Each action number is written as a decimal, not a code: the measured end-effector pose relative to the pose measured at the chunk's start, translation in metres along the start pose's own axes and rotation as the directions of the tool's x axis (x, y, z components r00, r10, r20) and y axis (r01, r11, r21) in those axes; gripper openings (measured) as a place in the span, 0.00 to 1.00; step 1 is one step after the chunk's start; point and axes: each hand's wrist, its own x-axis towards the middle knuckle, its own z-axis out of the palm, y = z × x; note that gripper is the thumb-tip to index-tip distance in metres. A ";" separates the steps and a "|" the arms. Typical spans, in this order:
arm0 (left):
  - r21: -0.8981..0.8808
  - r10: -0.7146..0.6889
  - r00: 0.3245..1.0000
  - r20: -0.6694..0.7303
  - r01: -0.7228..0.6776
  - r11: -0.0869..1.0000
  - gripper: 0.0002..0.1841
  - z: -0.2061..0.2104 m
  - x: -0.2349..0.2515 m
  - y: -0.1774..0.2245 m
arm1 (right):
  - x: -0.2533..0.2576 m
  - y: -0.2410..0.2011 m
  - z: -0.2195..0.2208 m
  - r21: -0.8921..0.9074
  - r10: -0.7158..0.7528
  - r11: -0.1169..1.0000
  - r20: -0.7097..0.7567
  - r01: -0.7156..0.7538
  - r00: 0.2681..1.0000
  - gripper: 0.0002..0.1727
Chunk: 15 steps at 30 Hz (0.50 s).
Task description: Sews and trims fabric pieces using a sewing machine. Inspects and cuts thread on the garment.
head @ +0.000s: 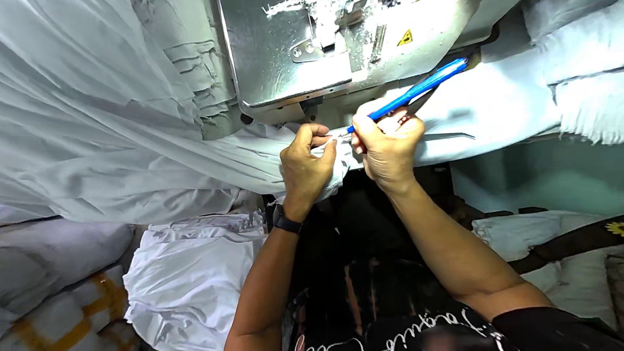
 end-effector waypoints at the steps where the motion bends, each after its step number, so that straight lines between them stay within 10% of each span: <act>1: 0.005 0.003 1.000 -0.008 -0.002 1.000 0.12 0.001 0.000 0.000 | -0.001 0.003 0.001 0.004 -0.009 1.000 0.001 0.009 1.000 0.09; 15: 0.003 0.013 0.999 -0.030 -0.013 1.000 0.10 0.003 0.000 -0.002 | -0.002 0.008 0.004 -0.084 -0.057 0.995 0.022 0.059 0.998 0.09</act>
